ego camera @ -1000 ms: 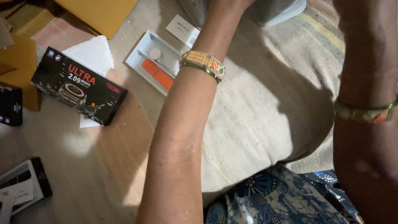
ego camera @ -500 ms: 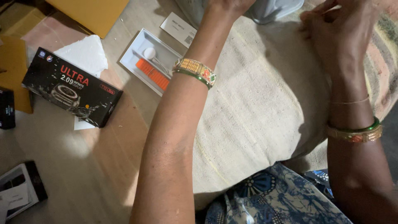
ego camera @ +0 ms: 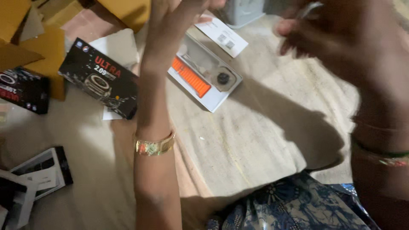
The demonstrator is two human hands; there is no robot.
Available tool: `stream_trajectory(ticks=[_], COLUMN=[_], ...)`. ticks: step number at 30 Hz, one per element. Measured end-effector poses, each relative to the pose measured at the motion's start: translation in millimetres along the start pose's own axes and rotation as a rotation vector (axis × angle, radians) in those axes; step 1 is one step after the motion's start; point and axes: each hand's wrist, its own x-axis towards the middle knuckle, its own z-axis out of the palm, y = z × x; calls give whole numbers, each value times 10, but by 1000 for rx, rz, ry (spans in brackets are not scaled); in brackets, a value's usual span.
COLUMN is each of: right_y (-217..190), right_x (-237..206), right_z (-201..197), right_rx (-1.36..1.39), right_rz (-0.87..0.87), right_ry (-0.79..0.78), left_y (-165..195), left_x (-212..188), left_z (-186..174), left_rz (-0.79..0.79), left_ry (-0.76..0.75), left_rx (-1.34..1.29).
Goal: The person seals a small brown shipping box with multiple strips of packing tape. Then the person opens a smartwatch retail box, removes the watch and accessories, and places them back into the box.
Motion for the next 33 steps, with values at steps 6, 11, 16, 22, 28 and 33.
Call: stream_trajectory(ticks=[6, 11, 16, 22, 28, 33], right_y=[-617, -551, -357, -245, -68, 184], right_x=[740, 880, 787, 749, 743, 716], right_z=[838, 1145, 1232, 1264, 1250, 1171], right_rx=[-115, -89, 15, -16, 10, -256], right_rz=[88, 84, 154, 153, 179, -209], right_ry=[-153, -166, -170, -195, -261, -274], left_y=[399, 286, 54, -21, 114, 153], left_x=[-694, -707, -719, -781, -838, -878], left_z=[-74, -167, -145, -137, -113, -147], left_rz=[74, -176, -75, 204, 95, 183], left_ry=[49, 378, 391, 387, 430, 409], left_rx=[38, 165, 363, 716, 525, 731])
